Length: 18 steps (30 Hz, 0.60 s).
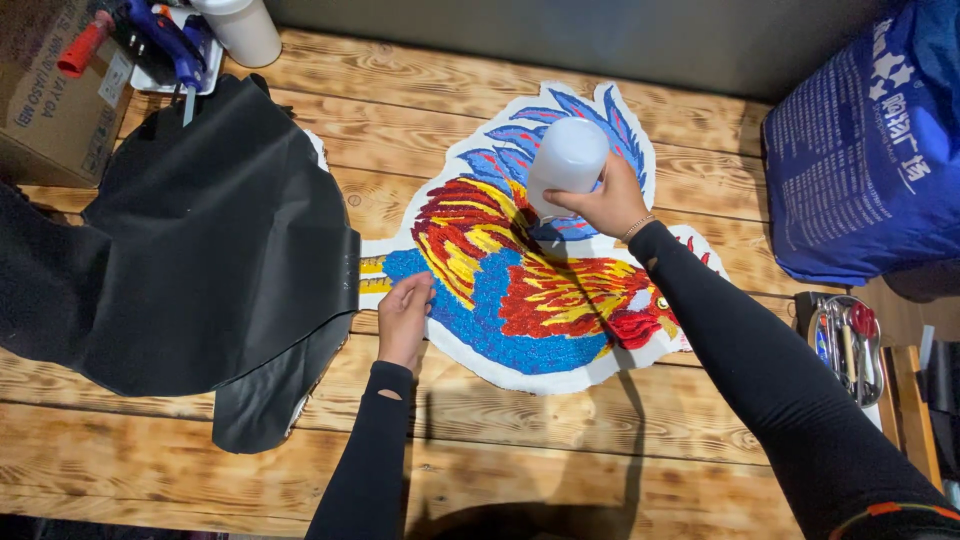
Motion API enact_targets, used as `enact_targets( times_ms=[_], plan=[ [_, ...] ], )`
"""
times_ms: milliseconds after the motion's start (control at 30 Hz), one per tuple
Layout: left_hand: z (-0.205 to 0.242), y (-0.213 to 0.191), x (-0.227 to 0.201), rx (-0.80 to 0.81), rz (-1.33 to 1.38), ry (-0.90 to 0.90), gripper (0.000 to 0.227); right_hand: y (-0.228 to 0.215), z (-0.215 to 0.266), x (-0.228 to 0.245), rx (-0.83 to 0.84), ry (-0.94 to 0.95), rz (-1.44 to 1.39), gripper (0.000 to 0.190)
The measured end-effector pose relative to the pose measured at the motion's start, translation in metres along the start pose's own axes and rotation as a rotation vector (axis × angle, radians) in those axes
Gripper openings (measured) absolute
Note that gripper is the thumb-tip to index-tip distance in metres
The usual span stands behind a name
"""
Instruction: Applying adhesive from a bottle onto the back of a custom-tufted rooster rug.
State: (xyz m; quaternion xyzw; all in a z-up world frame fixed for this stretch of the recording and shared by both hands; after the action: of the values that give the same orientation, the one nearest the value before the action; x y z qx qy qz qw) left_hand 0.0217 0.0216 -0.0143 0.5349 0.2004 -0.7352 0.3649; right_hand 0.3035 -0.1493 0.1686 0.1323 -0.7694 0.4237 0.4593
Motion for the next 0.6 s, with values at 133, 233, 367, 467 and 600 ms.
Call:
enact_targets(
  times_ms=[133,233,367,467,600],
  plan=[
    [0.005,0.007,-0.008,0.020,0.017,-0.006,0.032,0.009,0.010,0.013,0.029,-0.065,-0.029,0.055],
    [0.006,0.014,-0.011,0.020,0.000,-0.016,0.032,0.017,0.011,0.014,0.042,0.010,-0.023,0.052],
    [0.003,0.012,-0.009,0.041,0.057,0.006,0.031,0.029,0.012,0.020,0.063,-0.020,-0.070,0.053],
    [0.001,0.006,-0.008,0.036,0.044,0.024,0.032,0.036,0.017,0.031,0.073,-0.087,-0.060,0.060],
    [0.004,-0.001,-0.004,0.017,0.023,0.034,0.032,0.038,0.017,0.032,0.070,-0.044,-0.066,0.061]
  ],
)
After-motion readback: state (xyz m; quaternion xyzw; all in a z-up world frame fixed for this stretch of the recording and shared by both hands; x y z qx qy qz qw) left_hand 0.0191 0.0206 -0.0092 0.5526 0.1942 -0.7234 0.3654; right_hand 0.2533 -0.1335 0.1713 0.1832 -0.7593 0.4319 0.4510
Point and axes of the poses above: each hand's wrist, its own z-axis away from the middle knuckle, its own y-axis out of the palm, x = y × z, the point moved 3 cm from there along -z, towards the middle knuckle, and after that the axes turned 9 degrees about -z, right-handed, at the moved point
